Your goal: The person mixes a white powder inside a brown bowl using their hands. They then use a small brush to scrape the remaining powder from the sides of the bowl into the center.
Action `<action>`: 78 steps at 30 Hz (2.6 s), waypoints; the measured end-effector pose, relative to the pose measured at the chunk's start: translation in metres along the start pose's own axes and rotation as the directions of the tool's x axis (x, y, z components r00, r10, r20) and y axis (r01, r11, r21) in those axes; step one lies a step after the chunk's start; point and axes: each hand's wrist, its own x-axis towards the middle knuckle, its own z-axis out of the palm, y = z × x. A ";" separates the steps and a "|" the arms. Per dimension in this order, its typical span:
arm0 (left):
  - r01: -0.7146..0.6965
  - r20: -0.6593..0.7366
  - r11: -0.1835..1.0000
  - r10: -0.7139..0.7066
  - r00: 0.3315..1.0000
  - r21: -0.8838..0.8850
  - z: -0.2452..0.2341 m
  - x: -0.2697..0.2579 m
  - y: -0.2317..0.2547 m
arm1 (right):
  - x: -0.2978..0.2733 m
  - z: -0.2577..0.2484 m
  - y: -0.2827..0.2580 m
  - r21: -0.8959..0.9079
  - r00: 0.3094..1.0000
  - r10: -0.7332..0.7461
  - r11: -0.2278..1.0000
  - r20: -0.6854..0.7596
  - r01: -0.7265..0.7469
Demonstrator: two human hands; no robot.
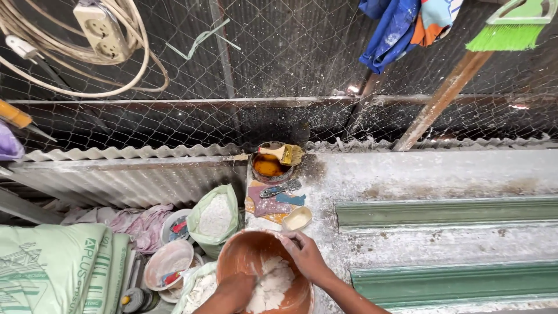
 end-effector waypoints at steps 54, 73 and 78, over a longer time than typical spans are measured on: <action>0.016 -0.377 0.681 0.386 0.842 0.732 -0.227 -0.110 0.030 | 0.034 -0.047 -0.018 -0.149 0.917 0.178 0.980 0.358 -0.132; 0.114 -0.343 0.978 -0.168 0.924 -0.172 -0.120 -0.093 0.112 | -0.004 -0.042 0.064 0.286 0.979 -0.157 0.940 -0.127 0.187; 0.016 -0.431 0.885 -0.242 0.869 -0.465 -0.066 -0.064 0.140 | -0.012 -0.045 0.024 -0.277 0.994 -0.043 0.961 -0.099 0.014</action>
